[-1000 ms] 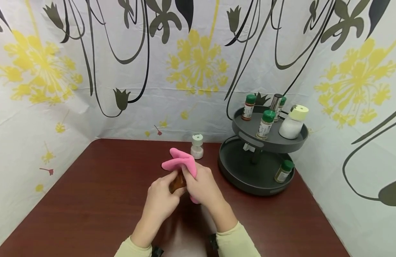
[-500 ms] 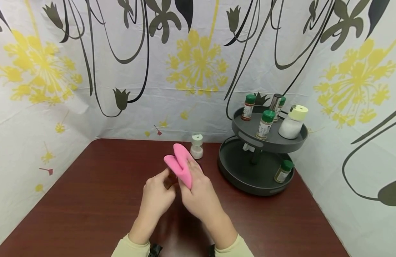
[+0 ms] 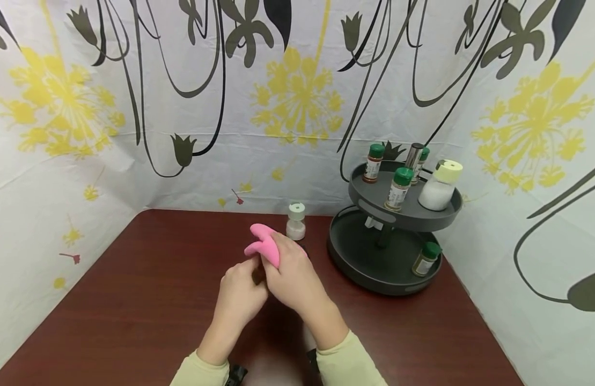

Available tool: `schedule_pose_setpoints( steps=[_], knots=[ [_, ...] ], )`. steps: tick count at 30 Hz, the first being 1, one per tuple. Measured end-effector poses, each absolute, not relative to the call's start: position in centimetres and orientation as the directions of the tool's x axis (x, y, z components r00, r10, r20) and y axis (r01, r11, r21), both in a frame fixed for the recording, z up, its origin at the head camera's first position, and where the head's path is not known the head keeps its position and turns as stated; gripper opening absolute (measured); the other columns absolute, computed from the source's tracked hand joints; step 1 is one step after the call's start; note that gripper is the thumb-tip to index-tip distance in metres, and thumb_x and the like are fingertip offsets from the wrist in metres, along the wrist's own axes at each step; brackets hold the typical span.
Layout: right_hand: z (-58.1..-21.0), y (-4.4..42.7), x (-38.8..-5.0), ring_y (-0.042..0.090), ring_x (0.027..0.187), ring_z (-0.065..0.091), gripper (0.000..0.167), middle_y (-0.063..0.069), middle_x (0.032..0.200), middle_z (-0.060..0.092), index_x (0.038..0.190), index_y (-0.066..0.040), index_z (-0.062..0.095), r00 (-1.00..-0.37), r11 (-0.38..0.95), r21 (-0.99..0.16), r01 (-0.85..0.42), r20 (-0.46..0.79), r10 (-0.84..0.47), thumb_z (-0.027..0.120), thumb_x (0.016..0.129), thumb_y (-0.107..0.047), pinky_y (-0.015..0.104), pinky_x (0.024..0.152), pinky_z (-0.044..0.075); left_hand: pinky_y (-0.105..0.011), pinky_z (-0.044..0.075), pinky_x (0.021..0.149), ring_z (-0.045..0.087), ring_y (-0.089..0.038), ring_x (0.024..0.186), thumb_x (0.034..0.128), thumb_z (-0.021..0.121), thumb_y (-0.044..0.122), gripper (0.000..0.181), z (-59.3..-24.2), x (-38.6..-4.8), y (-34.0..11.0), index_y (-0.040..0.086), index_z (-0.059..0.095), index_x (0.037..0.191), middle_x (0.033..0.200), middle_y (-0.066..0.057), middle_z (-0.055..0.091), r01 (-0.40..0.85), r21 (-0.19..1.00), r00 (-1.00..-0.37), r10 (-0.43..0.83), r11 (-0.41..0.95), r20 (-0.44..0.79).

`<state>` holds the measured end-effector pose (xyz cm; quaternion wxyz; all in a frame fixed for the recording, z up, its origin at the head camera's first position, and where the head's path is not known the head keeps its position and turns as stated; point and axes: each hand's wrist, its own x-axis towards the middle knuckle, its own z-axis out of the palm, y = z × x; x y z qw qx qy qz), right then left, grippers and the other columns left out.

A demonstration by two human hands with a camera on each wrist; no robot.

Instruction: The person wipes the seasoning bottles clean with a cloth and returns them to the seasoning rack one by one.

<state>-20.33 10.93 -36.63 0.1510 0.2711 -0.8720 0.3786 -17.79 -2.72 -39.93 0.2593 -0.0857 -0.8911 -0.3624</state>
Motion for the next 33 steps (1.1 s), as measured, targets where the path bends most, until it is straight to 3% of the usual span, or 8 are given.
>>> schedule_pose_setpoints(
  steps=[2,7,10,14,17,21,26,33],
  knots=[
    [-36.8,11.0,-20.8,0.001,0.149,0.048,0.033,-0.023,0.15,0.061,0.136,-0.045,0.068,-0.832,0.48,-0.681,-0.553,0.425,-0.356,0.05,0.113,-0.03,0.037,0.119,0.048,-0.035,0.046,0.059,0.058,-0.02,0.064,0.0835,0.079,0.006,0.014,-40.1,-17.7,-2.7,0.014,0.075,0.096,0.075,-0.005,0.072,0.331,0.617,-0.859,-0.043,0.714,0.51],
    [-37.5,11.3,-20.9,-0.003,0.146,0.05,0.031,-0.025,0.152,0.06,0.132,-0.05,0.07,-0.876,0.35,-0.809,-0.473,0.387,-0.289,0.048,0.114,-0.037,0.029,0.112,0.05,-0.047,0.059,0.072,0.073,-0.029,0.083,0.0865,0.085,0.017,0.036,-40.2,-17.5,-2.8,0.021,0.077,0.121,0.101,-0.004,0.082,0.312,0.656,-0.876,-0.059,0.688,0.479],
    [-37.9,11.4,-20.5,-0.002,0.149,0.048,0.032,-0.022,0.159,0.054,0.135,-0.044,0.071,-0.893,0.323,-0.836,-0.444,0.381,-0.24,0.049,0.114,-0.035,0.029,0.115,0.049,-0.048,0.062,0.078,0.077,-0.029,0.091,0.0887,0.086,0.022,0.044,-40.1,-17.6,-2.9,0.022,0.075,0.132,0.111,-0.005,0.082,0.291,0.691,-0.891,-0.075,0.661,0.448],
    [-38.5,11.2,-19.5,0.008,0.113,0.069,0.026,-0.004,0.124,0.075,0.129,-0.024,0.075,-0.931,0.339,-0.868,-0.364,0.352,-0.099,0.056,0.111,-0.033,0.026,0.095,0.058,-0.047,0.064,0.078,0.078,-0.03,0.096,0.0907,0.085,0.024,0.05,-39.7,-17.6,-3.2,0.02,0.072,0.139,0.121,-0.008,0.081,0.257,0.734,-0.903,-0.113,0.629,0.414],
    [-38.8,10.8,-18.7,0.011,0.1,0.067,0.032,0.0,0.125,0.075,0.139,-0.022,0.069,-0.917,0.406,-0.831,-0.38,0.396,-0.046,0.061,0.109,-0.029,0.027,0.081,0.057,-0.047,0.063,0.075,0.077,-0.03,0.092,0.0902,0.084,0.022,0.046,-39.5,-17.7,-3.4,0.018,0.074,0.135,0.117,-0.009,0.081,0.251,0.739,-0.897,-0.138,0.625,0.421],
    [-38.7,10.1,-18.0,0.023,0.145,0.056,0.056,0.003,0.166,0.049,0.16,-0.018,0.049,-0.816,0.522,-0.659,-0.542,0.561,-0.139,0.063,0.106,-0.018,0.044,0.113,0.054,-0.046,0.057,0.067,0.074,-0.03,0.078,0.088,0.081,0.015,0.021,-39.5,-17.8,-3.7,0.016,0.078,0.108,0.091,-0.008,0.081,0.27,0.718,-0.876,-0.145,0.642,0.46],
    [-38.3,9.2,-17.3,0.038,0.152,0.048,0.059,0.019,0.16,0.054,0.152,0.001,0.055,-0.734,0.645,-0.462,-0.609,0.635,-0.24,0.07,0.099,-0.019,0.06,0.126,0.035,-0.054,0.055,0.061,0.073,-0.041,0.073,0.0865,0.075,0.006,0.011,-40.0,-17.7,-3.7,0.007,0.068,0.078,0.075,-0.016,0.074,0.296,0.65,-0.843,-0.129,0.7,0.523],
    [-37.4,8.9,-18.7,0.035,0.137,0.062,0.041,0.014,0.143,0.069,0.133,-0.007,0.073,-0.74,0.702,-0.409,-0.582,0.625,-0.25,0.071,0.098,-0.026,0.064,0.119,0.042,-0.048,0.052,0.055,0.069,-0.037,0.065,0.0827,0.075,0.005,0.012,-40.6,-17.4,-3.3,0.006,0.065,0.075,0.067,-0.013,0.068,0.351,0.583,-0.82,-0.06,0.732,0.569]
  ],
)
